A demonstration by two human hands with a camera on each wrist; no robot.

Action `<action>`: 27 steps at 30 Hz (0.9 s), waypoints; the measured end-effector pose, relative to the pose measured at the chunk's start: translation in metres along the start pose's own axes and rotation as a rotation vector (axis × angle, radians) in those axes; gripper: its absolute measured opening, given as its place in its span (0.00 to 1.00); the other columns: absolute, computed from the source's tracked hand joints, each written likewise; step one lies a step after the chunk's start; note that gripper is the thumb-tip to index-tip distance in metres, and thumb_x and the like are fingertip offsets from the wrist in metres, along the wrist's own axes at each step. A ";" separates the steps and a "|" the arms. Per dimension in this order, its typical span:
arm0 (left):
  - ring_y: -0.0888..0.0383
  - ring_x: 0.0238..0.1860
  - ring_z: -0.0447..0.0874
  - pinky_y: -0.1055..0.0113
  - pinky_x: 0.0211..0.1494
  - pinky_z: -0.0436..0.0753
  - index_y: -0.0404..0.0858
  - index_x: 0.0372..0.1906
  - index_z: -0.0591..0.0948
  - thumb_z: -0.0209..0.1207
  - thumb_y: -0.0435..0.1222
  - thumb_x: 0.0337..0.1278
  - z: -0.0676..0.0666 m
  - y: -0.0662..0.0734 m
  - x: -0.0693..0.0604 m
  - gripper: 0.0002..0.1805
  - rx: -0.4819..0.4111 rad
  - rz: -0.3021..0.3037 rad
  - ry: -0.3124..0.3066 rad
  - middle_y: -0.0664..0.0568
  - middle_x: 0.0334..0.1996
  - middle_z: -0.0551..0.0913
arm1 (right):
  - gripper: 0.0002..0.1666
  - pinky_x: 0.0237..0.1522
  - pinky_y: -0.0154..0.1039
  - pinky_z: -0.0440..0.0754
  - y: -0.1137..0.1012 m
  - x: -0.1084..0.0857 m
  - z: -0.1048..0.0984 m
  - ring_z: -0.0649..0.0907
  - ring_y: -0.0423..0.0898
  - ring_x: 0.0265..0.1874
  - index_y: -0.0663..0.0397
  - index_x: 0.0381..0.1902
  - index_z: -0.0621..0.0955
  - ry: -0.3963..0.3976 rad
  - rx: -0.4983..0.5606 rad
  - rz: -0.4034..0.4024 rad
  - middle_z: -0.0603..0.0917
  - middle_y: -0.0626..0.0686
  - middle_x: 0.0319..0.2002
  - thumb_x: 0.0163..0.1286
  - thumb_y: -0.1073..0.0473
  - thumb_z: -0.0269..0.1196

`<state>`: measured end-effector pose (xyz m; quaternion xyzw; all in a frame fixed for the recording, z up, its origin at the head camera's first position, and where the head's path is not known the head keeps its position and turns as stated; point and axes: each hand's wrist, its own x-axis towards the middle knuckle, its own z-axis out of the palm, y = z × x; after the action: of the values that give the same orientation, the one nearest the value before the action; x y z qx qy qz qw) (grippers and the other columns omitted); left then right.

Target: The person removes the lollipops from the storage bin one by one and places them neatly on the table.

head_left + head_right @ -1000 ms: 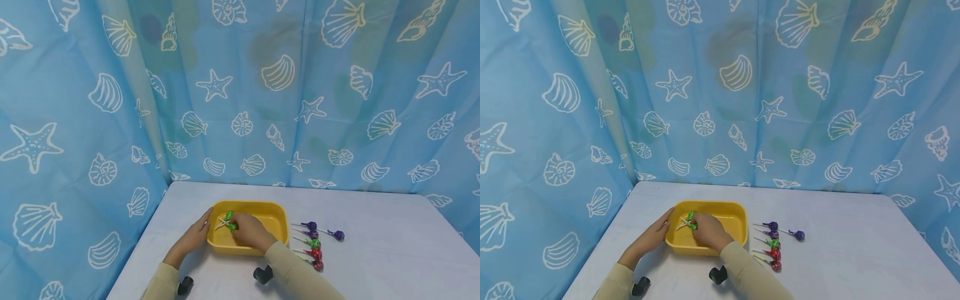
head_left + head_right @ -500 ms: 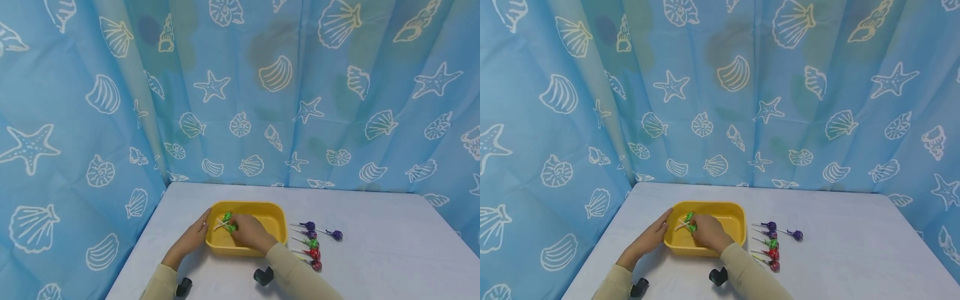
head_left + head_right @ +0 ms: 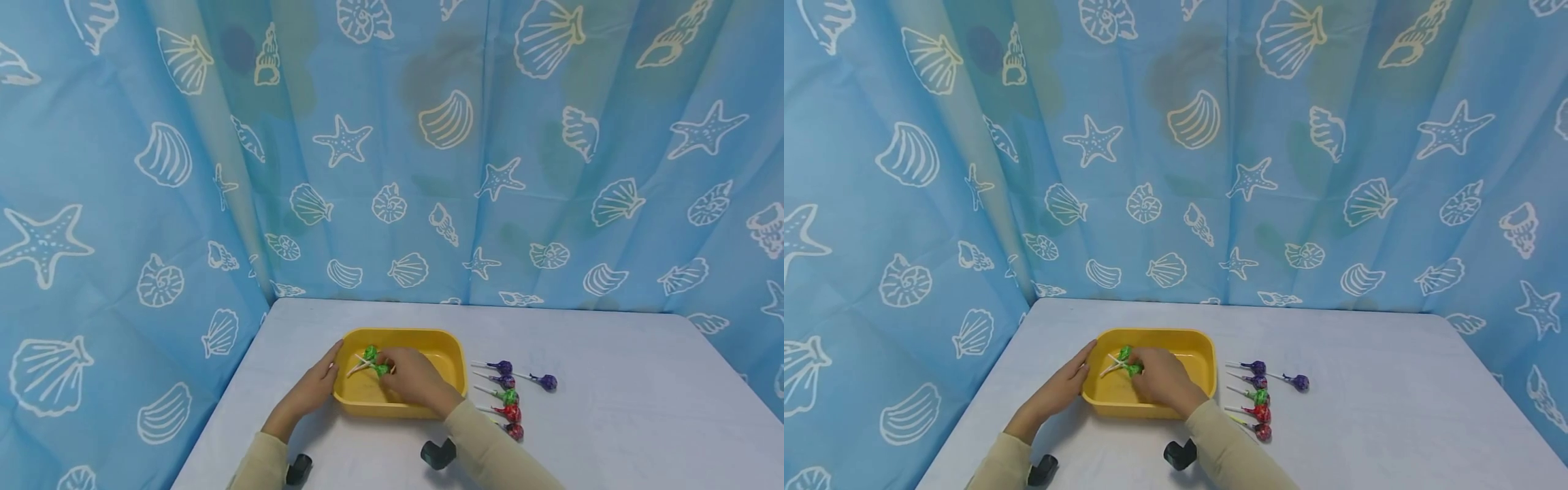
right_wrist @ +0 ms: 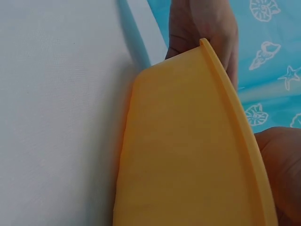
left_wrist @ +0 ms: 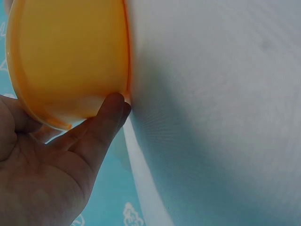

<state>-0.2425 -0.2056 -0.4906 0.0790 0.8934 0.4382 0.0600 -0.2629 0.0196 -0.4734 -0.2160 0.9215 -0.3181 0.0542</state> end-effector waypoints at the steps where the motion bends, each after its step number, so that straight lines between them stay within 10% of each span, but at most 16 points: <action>1: 0.36 0.77 0.54 0.39 0.76 0.57 0.37 0.81 0.55 0.40 0.34 0.80 0.000 0.000 0.000 0.30 0.001 -0.001 0.001 0.37 0.78 0.57 | 0.13 0.47 0.43 0.83 0.001 -0.001 -0.001 0.78 0.43 0.37 0.50 0.48 0.85 0.004 0.000 -0.003 0.81 0.43 0.36 0.65 0.59 0.70; 27: 0.38 0.77 0.54 0.40 0.76 0.56 0.39 0.81 0.55 0.40 0.35 0.80 0.001 0.001 0.000 0.30 0.011 -0.015 0.006 0.39 0.78 0.57 | 0.12 0.43 0.41 0.85 0.032 -0.030 -0.034 0.82 0.41 0.37 0.49 0.49 0.84 0.142 0.074 -0.083 0.85 0.45 0.43 0.67 0.61 0.68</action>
<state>-0.2418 -0.2044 -0.4909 0.0714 0.8966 0.4330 0.0604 -0.2555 0.0740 -0.4670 -0.2290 0.9009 -0.3684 -0.0164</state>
